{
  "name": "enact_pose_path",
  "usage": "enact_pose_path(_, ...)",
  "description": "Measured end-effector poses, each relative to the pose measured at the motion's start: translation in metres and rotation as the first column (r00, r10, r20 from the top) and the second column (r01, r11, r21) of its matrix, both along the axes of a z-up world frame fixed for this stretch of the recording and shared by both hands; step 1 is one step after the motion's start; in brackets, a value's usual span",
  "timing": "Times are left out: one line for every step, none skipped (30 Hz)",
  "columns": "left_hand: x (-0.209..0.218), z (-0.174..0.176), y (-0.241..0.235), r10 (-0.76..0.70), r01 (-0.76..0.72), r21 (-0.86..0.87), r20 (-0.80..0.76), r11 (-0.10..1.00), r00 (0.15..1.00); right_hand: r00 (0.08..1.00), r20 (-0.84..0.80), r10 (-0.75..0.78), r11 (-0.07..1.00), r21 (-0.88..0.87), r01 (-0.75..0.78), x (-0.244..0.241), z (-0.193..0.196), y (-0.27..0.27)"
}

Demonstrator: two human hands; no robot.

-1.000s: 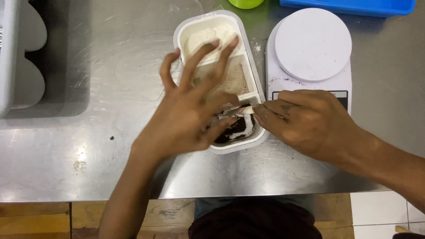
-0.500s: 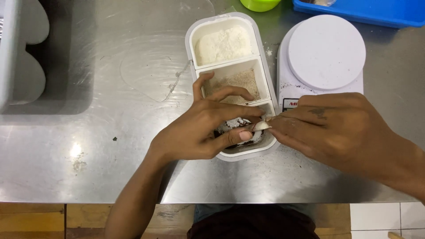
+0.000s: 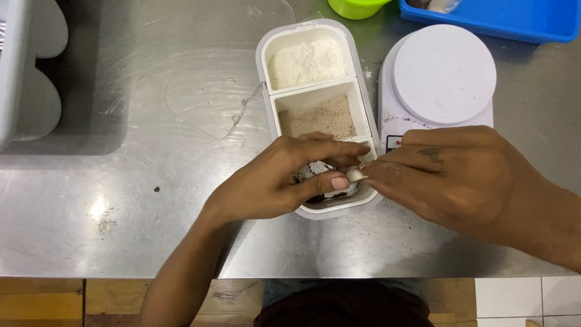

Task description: The person scoops dark powder from a compartmentalized container into a small plastic bag using a white plastic spoon. They then place the bag on a digital scale to weigh it. The person repeats this process with a second bag, scooping a lighter-colored powder from a different compartment.

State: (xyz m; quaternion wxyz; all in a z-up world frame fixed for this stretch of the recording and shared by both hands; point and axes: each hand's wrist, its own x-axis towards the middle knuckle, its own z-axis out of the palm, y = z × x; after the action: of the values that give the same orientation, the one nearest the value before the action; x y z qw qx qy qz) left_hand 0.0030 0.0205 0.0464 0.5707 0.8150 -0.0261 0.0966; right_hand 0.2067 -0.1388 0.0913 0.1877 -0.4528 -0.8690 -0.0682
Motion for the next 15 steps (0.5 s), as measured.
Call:
enact_pose_path(0.000,0.000,0.000,0.001,-0.001,0.000,0.000,1.000,1.000,1.000,0.000,0.001,1.000,0.000,-0.001,-0.002,0.000,-0.001)
enact_pose_path(-0.001,0.000,-0.001,0.009,-0.010,-0.041,-0.022,0.999,1.000,0.999,-0.004,-0.039,0.998,-0.040,0.038,-0.003,0.001,-0.002)
enact_pose_path(-0.001,0.000,-0.001,0.015,-0.019,-0.082,-0.045,0.996,0.999,0.997,-0.007,-0.080,0.994,-0.080,0.079,-0.005,0.001,-0.003)
enact_pose_path(-0.002,-0.001,-0.001,0.015,-0.018,-0.082,-0.044,0.997,0.999,0.997,-0.007,-0.080,0.994,-0.080,0.079,-0.005,0.001,-0.004)
enact_pose_path(-0.002,-0.001,-0.001,0.028,-0.032,-0.101,-0.043,0.994,0.999,0.996,-0.013,-0.085,0.991,-0.109,0.083,-0.005,0.002,-0.006)
enact_pose_path(-0.002,-0.002,-0.002,0.041,-0.046,-0.120,-0.042,0.992,0.998,0.996,-0.018,-0.090,0.987,-0.137,0.087,-0.005,0.002,-0.009)
enact_pose_path(-0.002,-0.003,-0.001,0.041,-0.046,-0.120,-0.042,0.992,0.998,0.996,-0.019,-0.090,0.987,-0.137,0.087,-0.006,0.005,-0.010)
enact_pose_path(-0.003,-0.004,-0.001,0.024,-0.030,-0.158,-0.039,0.987,0.999,0.995,0.028,-0.094,0.991,-0.095,0.096,-0.007,0.008,-0.010)
enact_pose_path(-0.003,-0.006,-0.001,0.007,-0.014,-0.194,-0.035,0.981,0.999,0.992,0.074,-0.100,0.993,-0.050,0.104,-0.008,0.010,-0.011)
enact_pose_path(-0.003,-0.006,-0.001,0.008,-0.014,-0.193,-0.035,0.981,0.999,0.992,0.074,-0.100,0.993,-0.049,0.104,-0.010,0.014,-0.012)
enact_pose_path(-0.004,-0.006,0.000,0.008,-0.011,-0.194,-0.018,0.981,1.000,0.986,0.130,-0.107,0.994,0.021,0.105,-0.012,0.018,-0.012)
enact_pose_path(-0.004,-0.007,0.000,0.008,-0.008,-0.196,-0.001,0.981,1.000,0.976,0.185,-0.117,0.991,0.090,0.102,-0.014,0.022,-0.012)
enact_pose_path(-0.005,-0.007,0.000,0.009,-0.009,-0.195,0.000,0.981,1.000,0.976,0.186,-0.117,0.991,0.092,0.101,-0.015,0.021,-0.014)
enact_pose_path(-0.005,-0.008,0.000,0.009,-0.009,-0.216,-0.003,0.976,1.000,0.978,0.160,-0.130,0.988,0.107,0.114,-0.017,0.021,-0.016)
enact_pose_path(-0.006,-0.009,0.000,0.009,-0.010,-0.236,-0.006,0.972,1.000,0.981,0.135,-0.143,0.984,0.123,0.126,-0.018,0.020,-0.018)
